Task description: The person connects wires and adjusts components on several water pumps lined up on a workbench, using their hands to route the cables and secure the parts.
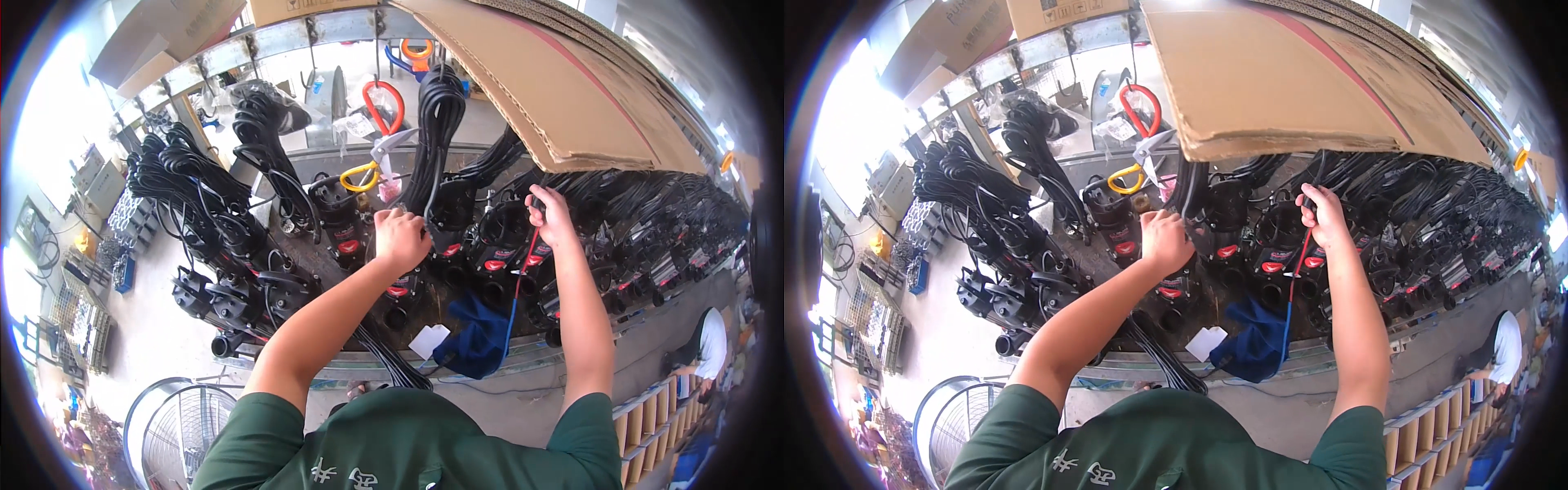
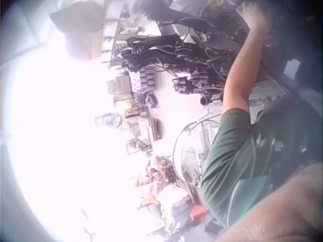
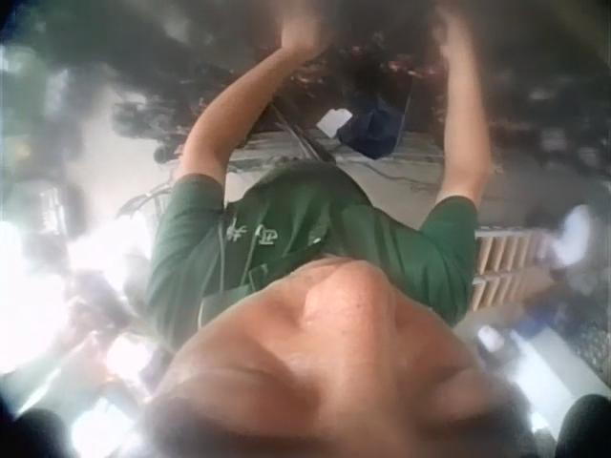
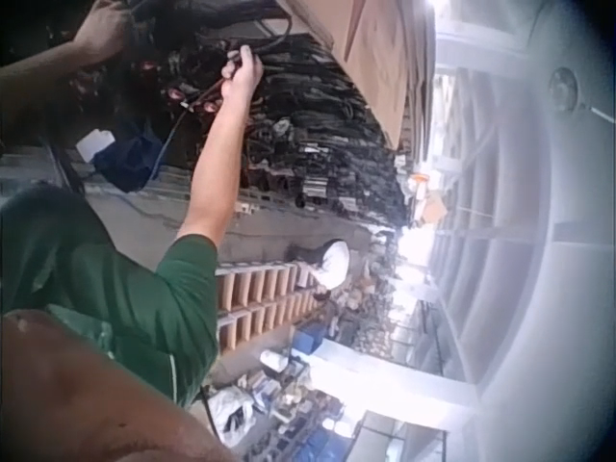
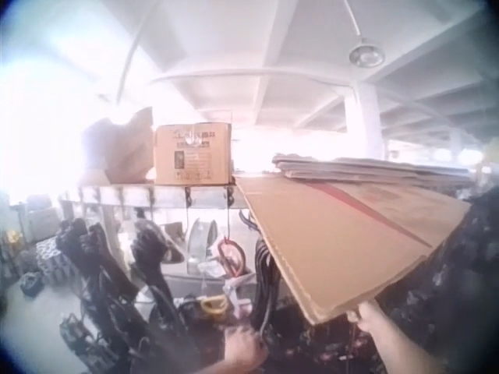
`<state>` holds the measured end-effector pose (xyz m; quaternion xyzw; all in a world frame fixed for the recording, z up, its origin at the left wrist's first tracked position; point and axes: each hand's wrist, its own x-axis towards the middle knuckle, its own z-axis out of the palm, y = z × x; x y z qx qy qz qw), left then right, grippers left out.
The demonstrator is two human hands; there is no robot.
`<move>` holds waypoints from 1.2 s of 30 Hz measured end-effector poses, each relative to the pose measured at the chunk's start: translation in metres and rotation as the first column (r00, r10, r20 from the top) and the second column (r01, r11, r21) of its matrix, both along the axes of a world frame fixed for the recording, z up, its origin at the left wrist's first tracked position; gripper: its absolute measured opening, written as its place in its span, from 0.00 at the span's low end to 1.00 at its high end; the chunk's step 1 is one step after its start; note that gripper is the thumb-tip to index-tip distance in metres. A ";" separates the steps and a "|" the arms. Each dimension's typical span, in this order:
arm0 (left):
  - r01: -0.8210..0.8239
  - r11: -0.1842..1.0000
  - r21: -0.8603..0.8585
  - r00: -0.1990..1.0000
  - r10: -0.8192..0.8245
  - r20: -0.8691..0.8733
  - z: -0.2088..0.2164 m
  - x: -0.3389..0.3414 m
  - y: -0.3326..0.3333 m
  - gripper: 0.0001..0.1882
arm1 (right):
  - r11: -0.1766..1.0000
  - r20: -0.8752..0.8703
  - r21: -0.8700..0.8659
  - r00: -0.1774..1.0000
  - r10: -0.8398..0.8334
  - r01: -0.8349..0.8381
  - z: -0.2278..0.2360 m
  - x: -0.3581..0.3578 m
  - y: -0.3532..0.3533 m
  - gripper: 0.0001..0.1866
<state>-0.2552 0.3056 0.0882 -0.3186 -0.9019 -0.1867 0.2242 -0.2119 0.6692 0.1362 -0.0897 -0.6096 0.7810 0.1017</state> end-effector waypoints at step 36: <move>-0.261 0.921 0.290 0.950 0.298 -0.090 -0.039 -0.070 -0.114 0.23 | 0.849 -0.326 0.449 0.936 -0.133 0.277 -0.017 0.059 -0.039 0.14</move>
